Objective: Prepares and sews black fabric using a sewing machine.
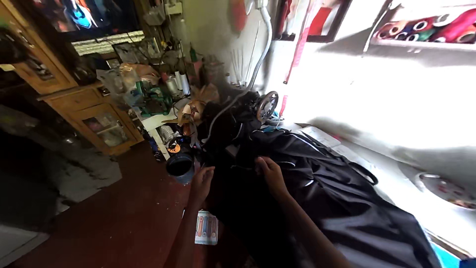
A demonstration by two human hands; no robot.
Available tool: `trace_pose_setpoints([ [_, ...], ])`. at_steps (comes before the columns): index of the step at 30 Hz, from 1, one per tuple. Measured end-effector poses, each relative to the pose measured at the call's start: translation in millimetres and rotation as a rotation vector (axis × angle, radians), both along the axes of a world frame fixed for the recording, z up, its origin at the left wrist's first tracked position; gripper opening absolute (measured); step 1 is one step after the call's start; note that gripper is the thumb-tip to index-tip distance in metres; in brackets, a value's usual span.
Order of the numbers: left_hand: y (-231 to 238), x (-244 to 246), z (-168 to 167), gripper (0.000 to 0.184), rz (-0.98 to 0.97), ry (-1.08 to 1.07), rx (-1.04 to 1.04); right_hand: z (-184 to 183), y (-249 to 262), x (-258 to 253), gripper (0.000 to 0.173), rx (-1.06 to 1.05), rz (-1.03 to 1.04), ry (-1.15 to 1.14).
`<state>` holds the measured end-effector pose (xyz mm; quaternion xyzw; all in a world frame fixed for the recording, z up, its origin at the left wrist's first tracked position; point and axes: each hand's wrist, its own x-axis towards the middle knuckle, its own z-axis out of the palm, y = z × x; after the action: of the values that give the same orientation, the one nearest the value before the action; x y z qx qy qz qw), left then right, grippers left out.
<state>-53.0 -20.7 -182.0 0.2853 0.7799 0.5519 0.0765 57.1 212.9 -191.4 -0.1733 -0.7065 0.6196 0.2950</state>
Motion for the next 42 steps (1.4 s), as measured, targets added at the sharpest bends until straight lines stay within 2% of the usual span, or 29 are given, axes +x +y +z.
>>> trace_pose_setpoints([
  [3, 31.1, -35.2, 22.6, 0.035, 0.021, 0.014, -0.011, -8.0, 6.2, 1.4, 0.034, -0.096, -0.027, -0.027],
  [8, 89.5, -139.8, 47.1, 0.039, 0.356, 0.067, 0.213, -12.7, 9.1, 1.8, 0.034, -0.082, 0.033, 0.024],
  [10, 113.9, -179.7, 62.1, 0.043, 0.305, 0.123, 0.11, -13.2, 7.9, -0.5, 0.032, -0.052, 0.034, 0.022],
  [13, 140.6, -216.8, 80.7, 0.043, 0.147, 0.173, -0.236, -15.7, 6.7, -3.4, 0.029, -0.036, 0.02, 0.025],
  [16, 156.5, -238.7, 85.4, 0.044, 0.127, 0.1, -0.458, -19.4, 6.3, -6.7, 0.028, 0.001, 0.018, 0.042],
  [19, 169.7, -261.9, 68.1, 0.06, 0.184, -0.088, -0.439, -21.8, 5.1, -6.3, 0.027, 0.029, 0.011, 0.042],
  [21, 178.7, -283.4, 42.4, 0.07, 0.269, -0.139, -0.373, -23.0, 5.5, -6.2, 0.027, 0.017, 0.01, 0.053],
  [23, 182.9, -289.6, 36.0, 0.071, 0.351, -0.128, -0.357, -22.6, 5.6, -6.0, 0.026, 0.015, 0.011, 0.049],
  [25, 181.5, -280.3, 49.6, 0.068, 0.419, -0.13, -0.317, -22.6, 4.8, -6.4, 0.026, 0.017, 0.012, 0.039],
  [28, 178.8, -267.5, 73.9, 0.05, 0.417, -0.11, -0.179, -24.1, 4.0, -7.0, 0.026, 0.034, 0.008, 0.036],
  [31, 183.3, -272.3, 92.4, 0.03, 0.327, 0.026, -0.1, -24.5, 4.4, -6.7, 0.026, 0.045, 0.018, 0.043],
  [36, 199.2, -269.5, 144.6, 0.029, 0.264, 0.367, -0.304, -26.9, 5.2, -5.9, 0.026, 0.107, 0.029, 0.038],
  [42, 191.6, -272.1, 213.8, 0.036, 0.187, 0.5, -0.114, -21.5, 3.4, -3.7, 0.026, 0.103, 0.05, 0.027],
])
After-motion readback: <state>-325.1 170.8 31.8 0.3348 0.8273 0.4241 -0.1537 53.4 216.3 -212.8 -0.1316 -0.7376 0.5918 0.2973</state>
